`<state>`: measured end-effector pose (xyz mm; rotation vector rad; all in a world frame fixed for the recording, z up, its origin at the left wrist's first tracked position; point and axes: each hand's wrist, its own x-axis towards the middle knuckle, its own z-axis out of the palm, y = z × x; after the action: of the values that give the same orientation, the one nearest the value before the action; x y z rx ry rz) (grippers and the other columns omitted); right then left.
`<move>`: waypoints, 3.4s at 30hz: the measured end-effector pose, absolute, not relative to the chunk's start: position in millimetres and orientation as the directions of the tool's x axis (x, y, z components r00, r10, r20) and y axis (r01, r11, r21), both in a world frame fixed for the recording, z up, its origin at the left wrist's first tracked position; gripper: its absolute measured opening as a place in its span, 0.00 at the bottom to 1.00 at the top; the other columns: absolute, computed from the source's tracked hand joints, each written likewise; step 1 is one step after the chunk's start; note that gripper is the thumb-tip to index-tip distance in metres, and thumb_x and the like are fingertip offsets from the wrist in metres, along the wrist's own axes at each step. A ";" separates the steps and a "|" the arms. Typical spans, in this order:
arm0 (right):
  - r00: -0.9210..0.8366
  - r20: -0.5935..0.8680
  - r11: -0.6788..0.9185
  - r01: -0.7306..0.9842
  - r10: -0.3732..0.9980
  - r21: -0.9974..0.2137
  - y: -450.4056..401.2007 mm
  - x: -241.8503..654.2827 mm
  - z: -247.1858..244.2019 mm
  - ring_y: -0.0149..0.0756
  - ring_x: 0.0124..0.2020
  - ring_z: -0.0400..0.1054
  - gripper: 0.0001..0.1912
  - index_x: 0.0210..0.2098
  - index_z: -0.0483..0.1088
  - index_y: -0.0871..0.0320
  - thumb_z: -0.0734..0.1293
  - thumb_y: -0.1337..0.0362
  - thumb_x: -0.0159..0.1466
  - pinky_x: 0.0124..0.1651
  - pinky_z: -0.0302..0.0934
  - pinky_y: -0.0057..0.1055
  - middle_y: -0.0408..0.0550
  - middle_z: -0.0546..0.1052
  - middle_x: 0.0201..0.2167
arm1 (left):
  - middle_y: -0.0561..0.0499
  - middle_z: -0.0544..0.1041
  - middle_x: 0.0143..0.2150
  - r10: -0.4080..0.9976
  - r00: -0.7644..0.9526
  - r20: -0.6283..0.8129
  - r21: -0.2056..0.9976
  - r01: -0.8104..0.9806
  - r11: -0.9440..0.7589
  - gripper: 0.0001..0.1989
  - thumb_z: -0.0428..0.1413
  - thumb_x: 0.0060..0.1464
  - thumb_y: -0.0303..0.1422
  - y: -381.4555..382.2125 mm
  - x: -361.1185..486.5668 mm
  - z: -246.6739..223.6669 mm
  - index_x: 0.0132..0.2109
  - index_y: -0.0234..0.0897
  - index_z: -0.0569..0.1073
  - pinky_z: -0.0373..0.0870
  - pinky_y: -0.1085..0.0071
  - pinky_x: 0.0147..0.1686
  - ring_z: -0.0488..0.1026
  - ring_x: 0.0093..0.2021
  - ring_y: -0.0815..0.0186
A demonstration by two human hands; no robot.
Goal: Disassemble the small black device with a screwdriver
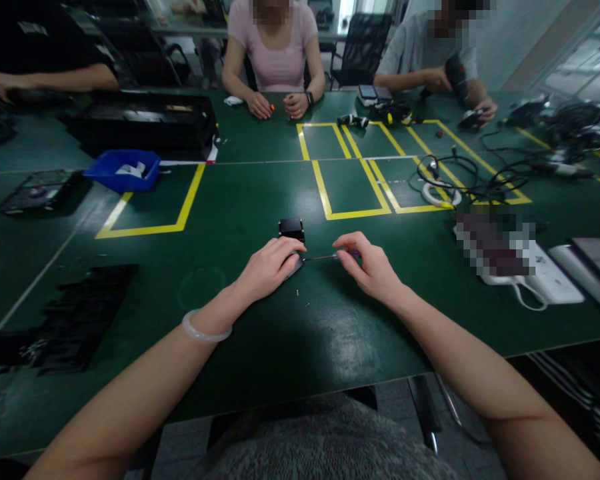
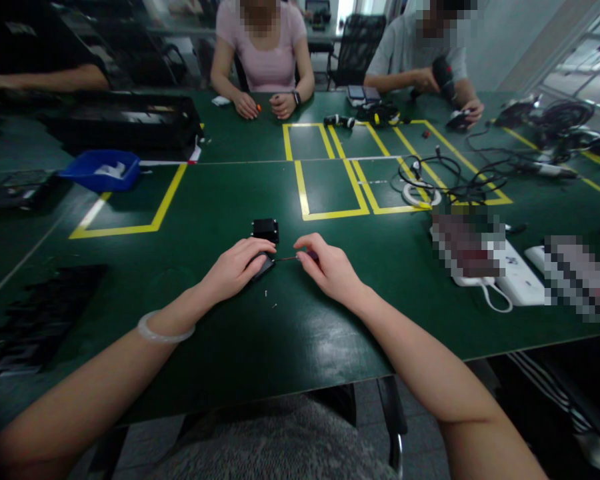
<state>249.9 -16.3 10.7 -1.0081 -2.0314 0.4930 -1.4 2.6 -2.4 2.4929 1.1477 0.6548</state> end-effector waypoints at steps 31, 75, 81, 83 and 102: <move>-0.366 0.449 0.579 0.524 0.815 -0.624 -15.4 251.3 9.5 0.32 0.30 0.71 0.07 0.40 0.68 0.54 0.61 0.59 0.71 0.33 0.62 0.27 0.44 0.76 0.31 | 0.46 0.75 0.55 0.775 0.570 0.273 0.463 0.628 -0.625 0.14 0.43 0.69 0.35 3.5 -2.3 -3.3 0.52 0.39 0.71 0.67 0.58 0.56 0.71 0.55 0.58; -0.356 0.492 0.607 0.489 0.794 -0.626 -15.2 250.6 8.4 0.31 0.30 0.71 0.07 0.46 0.67 0.55 0.61 0.62 0.70 0.35 0.64 0.28 0.45 0.75 0.33 | 0.47 0.75 0.55 0.756 0.584 0.295 0.445 0.616 -0.650 0.14 0.44 0.69 0.34 4.5 -2.7 -6.5 0.52 0.39 0.73 0.67 0.59 0.57 0.71 0.55 0.59; -0.361 0.450 0.577 0.498 0.817 -0.648 -14.4 251.4 8.1 0.29 0.26 0.69 0.06 0.42 0.67 0.55 0.61 0.60 0.70 0.32 0.62 0.27 0.43 0.75 0.30 | 0.47 0.75 0.56 0.752 0.591 0.291 0.440 0.615 -0.654 0.15 0.44 0.70 0.34 5.0 -3.0 -7.3 0.52 0.39 0.73 0.67 0.59 0.56 0.71 0.55 0.59; -0.352 0.463 0.582 0.491 0.814 -0.649 -15.1 250.9 9.1 0.29 0.27 0.69 0.07 0.45 0.67 0.55 0.61 0.62 0.70 0.33 0.63 0.27 0.45 0.76 0.34 | 0.47 0.75 0.56 0.755 0.590 0.288 0.443 0.617 -0.651 0.15 0.44 0.70 0.34 5.0 -2.7 -7.4 0.52 0.39 0.74 0.67 0.59 0.56 0.71 0.54 0.59; -0.378 0.438 0.579 0.514 0.815 -0.633 -15.7 252.3 9.8 0.30 0.26 0.68 0.07 0.39 0.68 0.54 0.61 0.59 0.70 0.31 0.60 0.27 0.42 0.74 0.28 | 0.48 0.75 0.56 0.769 0.576 0.276 0.445 0.633 -0.634 0.15 0.44 0.69 0.34 3.6 -2.0 -5.6 0.51 0.41 0.74 0.68 0.59 0.57 0.71 0.55 0.59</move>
<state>252.3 -15.7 9.8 -1.0559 -2.0615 0.5148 -2.0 3.6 -5.6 2.5126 1.1509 0.6512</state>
